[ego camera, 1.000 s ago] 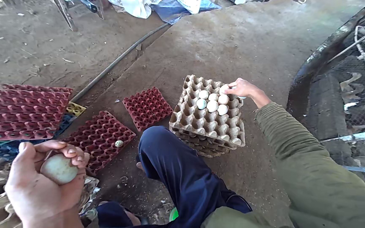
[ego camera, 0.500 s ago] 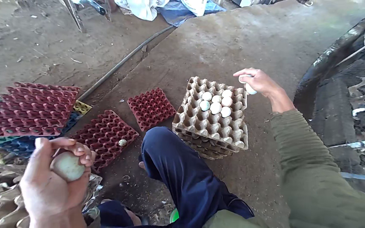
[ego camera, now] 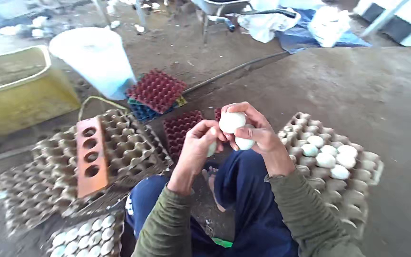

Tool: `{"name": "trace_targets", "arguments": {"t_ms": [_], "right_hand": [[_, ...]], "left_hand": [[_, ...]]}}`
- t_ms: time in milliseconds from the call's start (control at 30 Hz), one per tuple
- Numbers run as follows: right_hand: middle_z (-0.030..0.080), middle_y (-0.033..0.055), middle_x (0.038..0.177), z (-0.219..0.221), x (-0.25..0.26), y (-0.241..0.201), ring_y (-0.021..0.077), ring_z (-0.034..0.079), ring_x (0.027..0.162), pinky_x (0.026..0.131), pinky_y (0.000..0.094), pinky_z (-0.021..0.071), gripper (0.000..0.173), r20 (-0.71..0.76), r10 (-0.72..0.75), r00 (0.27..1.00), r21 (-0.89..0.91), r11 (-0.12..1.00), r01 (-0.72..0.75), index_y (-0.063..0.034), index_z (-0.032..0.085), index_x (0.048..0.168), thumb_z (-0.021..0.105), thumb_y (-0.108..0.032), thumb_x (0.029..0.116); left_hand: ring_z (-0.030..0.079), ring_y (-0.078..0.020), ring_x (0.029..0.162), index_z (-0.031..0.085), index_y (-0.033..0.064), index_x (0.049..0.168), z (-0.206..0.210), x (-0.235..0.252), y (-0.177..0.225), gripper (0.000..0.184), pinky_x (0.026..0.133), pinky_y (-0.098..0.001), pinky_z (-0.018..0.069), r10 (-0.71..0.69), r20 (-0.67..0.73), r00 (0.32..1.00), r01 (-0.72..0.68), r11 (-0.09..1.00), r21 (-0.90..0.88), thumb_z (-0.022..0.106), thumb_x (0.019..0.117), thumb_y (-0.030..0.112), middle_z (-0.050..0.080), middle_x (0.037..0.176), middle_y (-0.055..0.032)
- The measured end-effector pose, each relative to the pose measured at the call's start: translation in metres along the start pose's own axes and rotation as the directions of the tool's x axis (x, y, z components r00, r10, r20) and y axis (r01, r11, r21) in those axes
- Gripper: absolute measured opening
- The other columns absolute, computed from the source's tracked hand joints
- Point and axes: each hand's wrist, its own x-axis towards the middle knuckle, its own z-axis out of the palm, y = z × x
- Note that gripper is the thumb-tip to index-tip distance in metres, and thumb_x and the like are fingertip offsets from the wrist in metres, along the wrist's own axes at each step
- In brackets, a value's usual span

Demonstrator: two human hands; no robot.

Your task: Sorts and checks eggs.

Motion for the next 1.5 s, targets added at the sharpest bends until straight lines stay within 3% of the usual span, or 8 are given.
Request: {"name": "trace_targets", "arguments": {"t_ms": [200,400,700,900,1067,1167,1267,1500], "right_hand": [[0.066,-0.0005,0.128,0.023,0.008,0.021,0.013,0.067,0.111,0.093,0.0297,0.0596,0.06,-0.001,-0.272,0.962,-0.382,0.889,0.251,-0.0249,0.055,0.139,0.079,-0.008,0.0867],[0.066,-0.0007,0.131,0.024,0.011,0.036,0.014,0.063,0.123,0.102,0.0319,0.0563,0.044,0.008,-0.464,0.886,-0.564,0.729,0.388,-0.0186,0.064,0.127,0.081,-0.009,0.0872],[0.067,0.0048,0.129,0.021,0.005,0.043,0.0147,0.067,0.116,0.096,0.0303,0.0597,0.045,-0.034,-0.478,0.878,-0.679,0.656,0.331,-0.0128,0.063,0.132,0.079,-0.015,0.09],[0.069,-0.0019,0.118,0.02,0.002,0.047,0.0047,0.07,0.089,0.077,0.0256,0.0627,0.049,-0.129,-0.311,0.942,-0.658,0.737,0.153,-0.0044,0.056,0.138,0.071,-0.025,0.096],[0.069,-0.012,0.104,0.032,0.017,0.055,0.0029,0.069,0.074,0.064,0.0225,0.0626,0.045,-0.164,-0.155,0.974,-0.472,0.88,0.06,-0.0108,0.05,0.135,0.069,-0.022,0.0961],[0.069,-0.007,0.095,0.05,0.032,0.063,0.0072,0.069,0.068,0.061,0.0261,0.0629,0.043,-0.16,0.022,0.987,-0.358,0.931,-0.078,-0.0102,0.05,0.135,0.066,-0.021,0.0964],[0.068,0.0017,0.097,0.074,0.054,0.071,0.0116,0.067,0.064,0.058,0.0288,0.0617,0.047,-0.166,0.237,0.957,-0.276,0.921,-0.276,-0.0066,0.047,0.138,0.064,-0.014,0.095],[0.068,0.0091,0.086,0.107,0.084,0.096,0.0139,0.064,0.058,0.055,0.0278,0.0587,0.031,-0.004,0.51,0.86,0.087,0.857,-0.508,-0.0063,0.053,0.133,0.052,-0.017,0.1037]], "left_hand": [[0.066,-0.0047,0.065,0.071,0.0122,0.107,-0.011,-0.012,0.019,0.023,0.062,-0.0207,0.0581,0.039,-0.077,0.996,-0.032,0.996,0.079,0.079,0.0864,0.02,0.071,0.08,0.0024],[0.068,-0.0049,0.07,0.069,0.0099,0.124,-0.02,-0.015,0.023,0.034,0.066,-0.0212,0.0597,0.126,-0.002,0.992,-0.124,0.983,0.132,0.075,0.0909,0.016,0.074,0.089,0.0018],[0.069,-0.0074,0.087,0.068,0.0089,0.123,-0.019,-0.014,0.022,0.045,0.078,-0.0254,0.0611,0.207,-0.05,0.977,-0.184,0.939,0.289,0.08,0.0803,0.001,0.072,0.104,0.0013],[0.064,-0.0065,0.066,0.067,-0.0049,0.117,-0.048,-0.033,0.062,0.024,0.06,-0.0242,0.0577,0.393,-0.148,0.908,-0.237,0.769,0.594,0.055,0.1033,0.01,0.072,0.09,-0.0063],[0.071,-0.0205,0.079,0.067,0.0049,0.122,-0.152,-0.104,0.089,0.038,0.074,-0.0436,0.06,0.449,-0.73,0.514,0.465,0.57,0.678,0.054,0.1052,0.036,0.073,0.102,-0.0111],[0.066,-0.0384,0.108,0.062,0.0035,0.133,-0.228,-0.134,0.083,0.061,0.095,-0.0619,0.051,0.287,-0.855,0.432,0.783,0.35,0.514,0.061,0.0984,0.054,0.067,0.12,-0.0219],[0.055,-0.0462,0.127,0.062,0.0017,0.133,-0.264,-0.131,0.084,0.072,0.102,-0.0713,0.0421,0.078,-0.919,0.385,0.911,0.124,0.392,0.064,0.0926,0.062,0.061,0.131,-0.0275],[0.066,-0.0444,0.102,0.069,-0.0027,0.104,-0.295,-0.112,0.091,0.04,0.086,-0.069,0.0491,-0.036,-0.962,0.269,0.96,-0.072,0.271,0.079,0.0837,0.031,0.068,0.108,-0.0268]]}}
